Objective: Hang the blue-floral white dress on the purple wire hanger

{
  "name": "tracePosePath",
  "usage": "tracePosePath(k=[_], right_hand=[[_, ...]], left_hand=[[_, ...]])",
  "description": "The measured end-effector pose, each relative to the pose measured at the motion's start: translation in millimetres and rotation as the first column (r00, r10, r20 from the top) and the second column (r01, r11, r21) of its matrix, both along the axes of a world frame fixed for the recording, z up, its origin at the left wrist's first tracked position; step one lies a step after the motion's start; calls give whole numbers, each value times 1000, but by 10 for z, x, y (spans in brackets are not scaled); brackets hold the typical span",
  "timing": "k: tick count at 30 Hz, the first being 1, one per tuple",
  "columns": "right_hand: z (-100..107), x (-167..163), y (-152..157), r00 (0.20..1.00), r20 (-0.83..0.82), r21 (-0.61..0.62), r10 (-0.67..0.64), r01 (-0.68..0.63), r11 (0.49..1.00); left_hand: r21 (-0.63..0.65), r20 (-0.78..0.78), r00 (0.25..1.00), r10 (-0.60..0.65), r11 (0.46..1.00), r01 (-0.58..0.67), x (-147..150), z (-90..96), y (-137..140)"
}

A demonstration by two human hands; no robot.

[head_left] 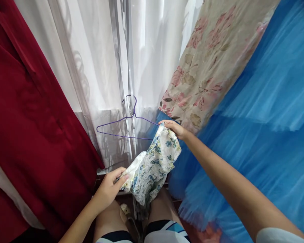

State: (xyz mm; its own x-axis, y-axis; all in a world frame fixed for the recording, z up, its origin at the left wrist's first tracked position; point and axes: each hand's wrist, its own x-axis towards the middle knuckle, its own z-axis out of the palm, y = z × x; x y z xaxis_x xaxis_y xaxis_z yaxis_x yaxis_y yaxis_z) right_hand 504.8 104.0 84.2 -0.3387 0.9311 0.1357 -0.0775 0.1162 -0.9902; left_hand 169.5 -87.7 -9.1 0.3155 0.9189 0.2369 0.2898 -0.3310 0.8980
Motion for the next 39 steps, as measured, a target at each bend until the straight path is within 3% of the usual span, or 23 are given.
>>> tracePosePath(k=[3, 6, 8, 11, 15, 17, 19, 22, 25, 29, 34, 39], right_hand=[[-54, 9, -137, 999, -28, -28, 44, -45, 999], [-121, 49, -313, 997, -46, -51, 66, -68, 996], [-170, 85, -419, 996, -57, -59, 64, -68, 996], [-185, 103, -487, 995, -62, -55, 74, -78, 995], [-41, -30, -391, 994, -62, -14, 93, -94, 995], [68, -161, -317, 994, -62, 13, 86, -85, 996], [178, -301, -270, 995, -57, 36, 86, -84, 996], [319, -454, -276, 994, 1, 70, 110, -110, 991], [403, -494, -321, 991, 49, 87, 124, -128, 988], [448, -470, -328, 989, 74, 47, 130, -134, 990], [515, -460, -309, 983, 83, 33, 165, -168, 985], [456, -482, -333, 968, 47, -80, 246, -242, 967]], left_hand=[[124, -37, 998, 56, 991, -51, -40, -22, -6], [194, 86, 979, 186, 960, -200, -117, -119, 4], [86, 158, 965, 210, 970, -225, -172, -216, -22], [-114, 212, 967, 144, 986, -122, -187, -344, -120], [-165, 208, 977, 48, 986, -14, -96, -387, -216], [-94, 102, 994, 34, 995, -25, -99, -373, -182], [58, -84, 993, 79, 996, -74, -199, -368, -77], [321, -335, 912, 236, 939, -125, -539, -388, 201], [443, -394, 828, 399, 872, -209, -961, -363, 568], [465, -345, 811, 473, 836, -290, -1273, -144, 1112], [466, -250, 838, 484, 819, -334, -1228, 340, 1714], [498, -83, 864, 496, 772, -395, -993, 869, 1869]])
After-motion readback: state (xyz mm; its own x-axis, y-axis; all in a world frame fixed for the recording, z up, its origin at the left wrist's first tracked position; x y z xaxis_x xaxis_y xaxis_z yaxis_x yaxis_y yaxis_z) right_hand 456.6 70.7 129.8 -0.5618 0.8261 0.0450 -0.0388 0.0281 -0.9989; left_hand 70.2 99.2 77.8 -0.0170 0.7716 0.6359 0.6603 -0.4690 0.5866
